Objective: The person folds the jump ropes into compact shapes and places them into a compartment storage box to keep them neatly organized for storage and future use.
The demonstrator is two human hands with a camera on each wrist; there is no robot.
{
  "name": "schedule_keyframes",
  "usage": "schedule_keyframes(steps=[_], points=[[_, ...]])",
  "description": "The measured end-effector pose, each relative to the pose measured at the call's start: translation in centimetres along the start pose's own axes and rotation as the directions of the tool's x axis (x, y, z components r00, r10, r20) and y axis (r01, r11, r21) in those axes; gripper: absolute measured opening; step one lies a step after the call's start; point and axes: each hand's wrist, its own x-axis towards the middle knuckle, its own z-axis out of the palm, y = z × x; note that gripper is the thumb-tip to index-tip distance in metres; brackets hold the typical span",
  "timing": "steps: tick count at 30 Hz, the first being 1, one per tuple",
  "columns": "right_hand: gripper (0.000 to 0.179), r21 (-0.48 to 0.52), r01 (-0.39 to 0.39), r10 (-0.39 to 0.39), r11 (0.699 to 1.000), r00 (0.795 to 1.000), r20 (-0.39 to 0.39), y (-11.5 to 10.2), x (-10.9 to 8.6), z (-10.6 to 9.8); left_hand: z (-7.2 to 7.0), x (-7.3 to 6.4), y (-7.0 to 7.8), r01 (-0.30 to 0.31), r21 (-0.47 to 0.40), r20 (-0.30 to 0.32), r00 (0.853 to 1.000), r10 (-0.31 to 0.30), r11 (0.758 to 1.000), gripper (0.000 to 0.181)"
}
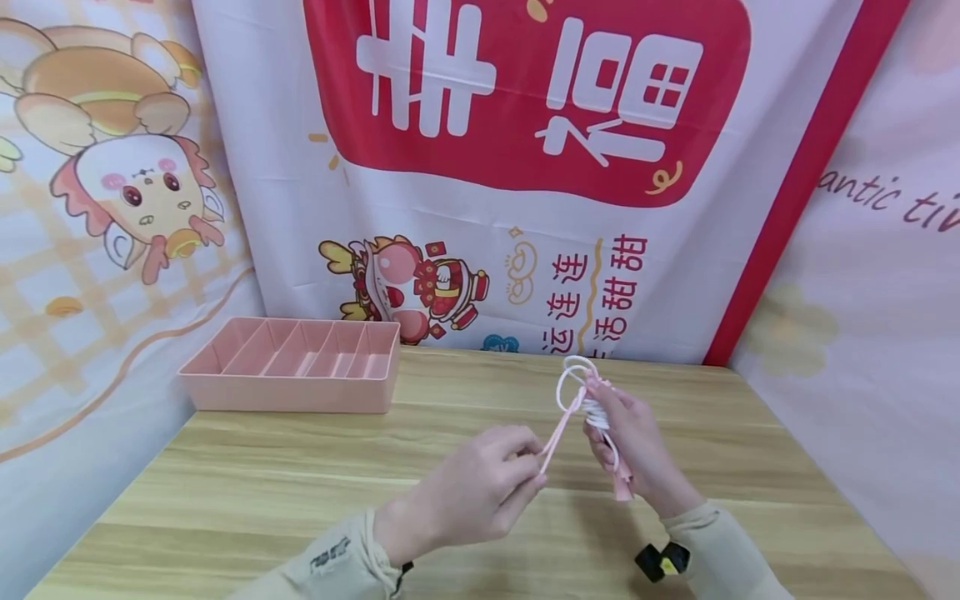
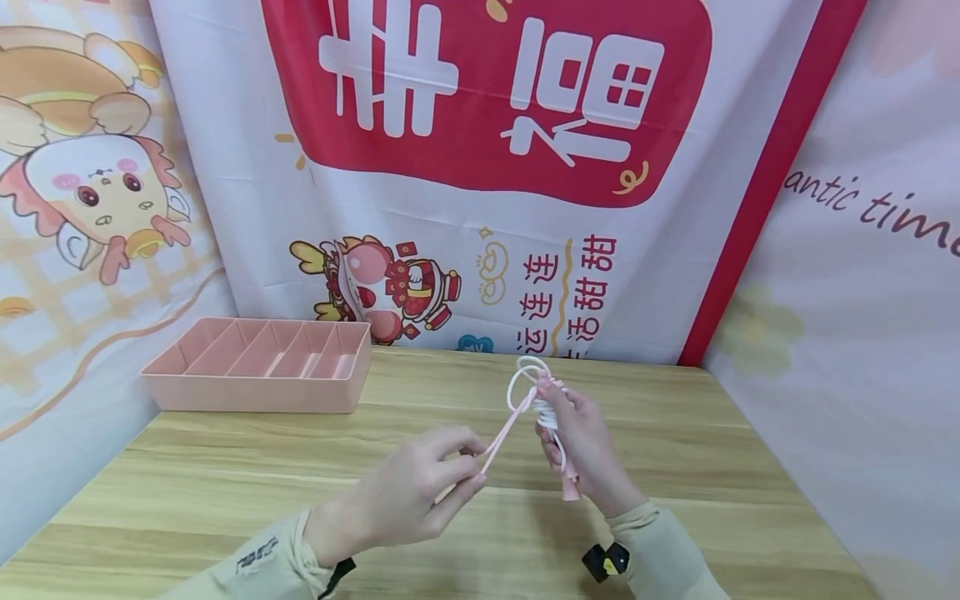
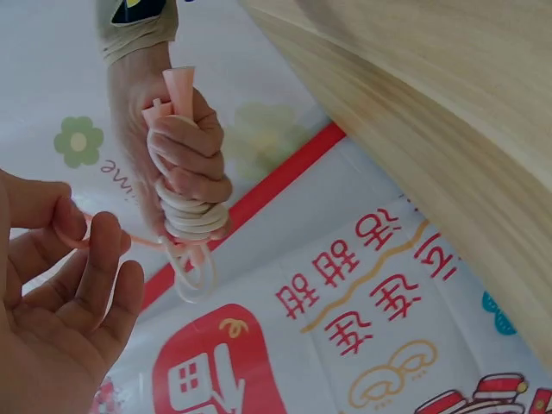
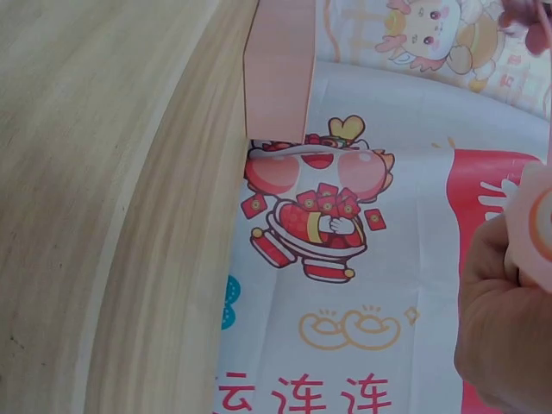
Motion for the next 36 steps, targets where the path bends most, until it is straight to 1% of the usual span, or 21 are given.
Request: schedule_keyframes(steps=[2,3,5,6,8,10,12,14,16,18,22,26,29,32,35,36], points=[[0.047,0.005,0.004,-0.004,1.000,1.000,0.005,-0.2,-0.1,0.0,0.1,-0.1,0.0,0.056,-0.050,-0.041,0.997,-0.058,0.997,0.012],[0.049,-0.002,0.006,-0.006,1.000,1.000,0.004,-0.2,-0.2,0.0,0.2,-0.2,-0.1,0.088,-0.075,-0.064,0.994,-0.093,0.993,0.010],[0.052,-0.030,0.015,-0.015,0.999,1.000,0.004,-0.3,-0.3,0.1,0.3,-0.4,-0.3,0.150,-0.116,-0.118,0.979,-0.164,0.982,0.008],[0.053,-0.048,0.020,-0.020,0.999,1.000,0.001,-0.3,-0.4,0.2,0.3,-0.4,-0.5,0.186,-0.129,-0.144,0.968,-0.203,0.974,0.008],[0.055,-0.084,0.028,-0.028,0.996,1.000,0.002,-0.3,-0.5,0.5,0.0,-0.6,-0.9,0.266,-0.130,-0.190,0.939,-0.287,0.955,0.007],[0.055,-0.112,0.032,-0.029,0.993,0.999,0.027,-0.3,-0.7,0.9,-0.4,-0.6,-1.4,0.350,-0.117,-0.223,0.903,-0.368,0.929,0.007],[0.054,-0.125,0.029,-0.021,0.992,0.998,0.063,-0.3,-0.8,1.2,-0.8,-0.6,-1.9,0.438,-0.095,-0.240,0.861,-0.448,0.894,0.006],[0.053,-0.126,0.019,-0.006,0.992,0.995,0.101,-0.3,-0.9,1.3,-1.2,-0.7,-2.2,0.512,-0.074,-0.248,0.822,-0.513,0.856,0.008],[0.051,-0.116,0.002,0.013,0.993,0.992,0.126,-0.2,-0.9,1.4,-1.4,-0.8,-2.5,0.569,-0.084,-0.236,0.786,-0.571,0.818,0.015],[0.049,-0.094,-0.017,0.030,0.995,0.989,0.142,-0.2,-1.0,1.4,-1.5,-0.9,-2.7,0.610,-0.112,-0.216,0.756,-0.618,0.785,0.026],[0.043,-0.031,-0.042,0.047,0.999,0.982,0.182,-0.1,-0.9,1.4,-1.5,-1.0,-3.0,0.662,-0.181,-0.172,0.707,-0.686,0.728,0.048],[0.049,-0.011,-0.042,0.043,0.999,0.972,0.233,0.0,-0.6,1.4,-1.3,-1.1,-3.2,0.718,-0.224,-0.112,0.653,-0.749,0.659,0.061],[0.055,-0.022,-0.035,0.039,0.999,0.969,0.245,0.1,-0.4,1.5,-1.2,-1.1,-3.4,0.762,-0.255,-0.048,0.605,-0.795,0.595,0.065],[0.055,-0.018,-0.030,0.034,0.999,0.970,0.241,0.2,-0.2,1.6,-1.1,-1.2,-3.5,0.800,-0.282,0.009,0.554,-0.833,0.529,0.071],[0.054,0.008,-0.026,0.023,1.000,0.969,0.246,0.4,0.0,1.5,-0.8,-1.3,-3.6,0.828,-0.311,0.082,0.512,-0.855,0.466,0.079],[0.054,0.016,-0.023,0.018,1.000,0.969,0.245,0.4,0.0,1.5,-0.7,-1.4,-3.6,0.834,-0.326,0.112,0.501,-0.858,0.445,0.080]])
